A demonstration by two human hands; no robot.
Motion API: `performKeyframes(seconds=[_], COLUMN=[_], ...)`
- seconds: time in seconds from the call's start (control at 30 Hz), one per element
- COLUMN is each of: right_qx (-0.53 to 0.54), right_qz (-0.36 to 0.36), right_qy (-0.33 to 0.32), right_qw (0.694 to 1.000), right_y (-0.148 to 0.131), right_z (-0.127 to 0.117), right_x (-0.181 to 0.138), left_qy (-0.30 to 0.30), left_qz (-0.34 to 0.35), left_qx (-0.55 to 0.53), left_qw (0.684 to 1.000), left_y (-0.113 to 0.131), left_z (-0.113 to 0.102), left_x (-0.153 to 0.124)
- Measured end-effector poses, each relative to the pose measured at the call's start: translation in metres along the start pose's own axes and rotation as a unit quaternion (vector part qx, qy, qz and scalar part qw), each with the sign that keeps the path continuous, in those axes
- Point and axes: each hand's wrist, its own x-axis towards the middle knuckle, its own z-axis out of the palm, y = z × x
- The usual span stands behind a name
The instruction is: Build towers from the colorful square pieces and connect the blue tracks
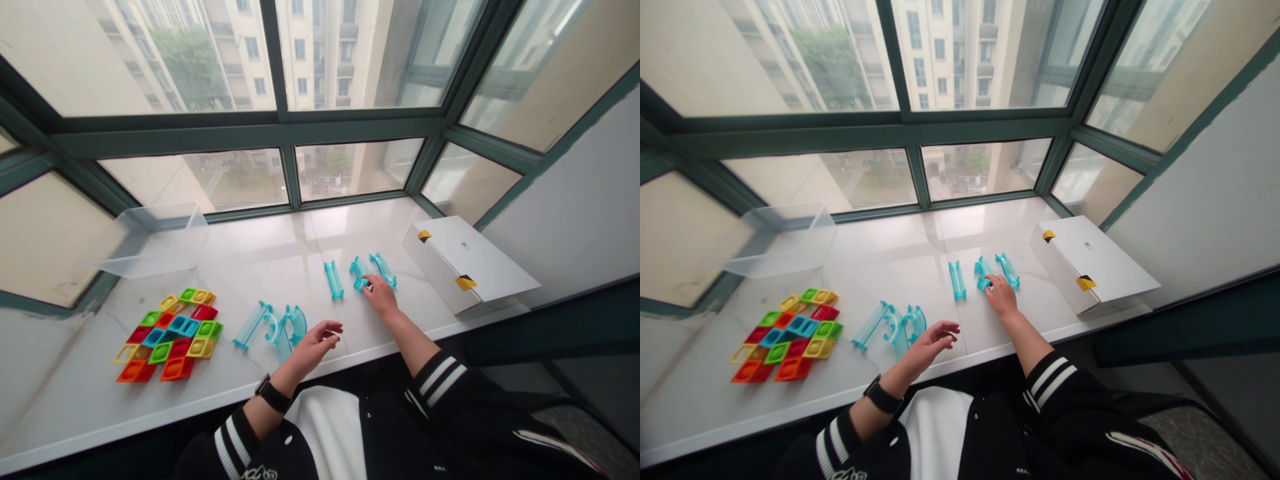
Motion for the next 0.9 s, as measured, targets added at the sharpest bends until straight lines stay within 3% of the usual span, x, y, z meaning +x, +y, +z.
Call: performKeyframes(seconds=[0.27,0.43,0.57,0.67,0.77,0.83,0.9], right_qx=[-0.019,0.042,0.114,0.148,0.168,0.172,0.176], right_qz=[-0.006,-0.006,-0.060,-0.083,-0.089,-0.095,-0.100], right_qy=[0.013,0.066,-0.005,-0.091,-0.150,-0.176,-0.193], right_qw=[1.000,0.997,0.992,0.981,0.970,0.965,0.960], right_y=[-0.002,-0.009,-0.020,-0.031,-0.044,-0.052,-0.061], right_z=[-0.005,-0.014,-0.012,-0.003,0.012,0.021,0.029], right_x=[-0.007,-0.034,-0.066,-0.085,-0.096,-0.100,-0.102], left_qy=[0.014,0.077,0.180,0.270,0.345,0.364,0.356], left_qz=[0.019,0.057,0.082,0.092,0.102,0.095,0.069], left_qx=[-0.001,0.014,0.089,0.214,0.373,0.454,0.504], left_qw=[1.000,0.995,0.976,0.934,0.855,0.808,0.784], left_y=[0.009,0.025,0.033,0.031,0.018,0.004,-0.010], left_z=[-0.011,-0.046,-0.083,-0.109,-0.132,-0.144,-0.153], left_x=[-0.006,-0.026,-0.058,-0.082,-0.097,-0.099,-0.097])
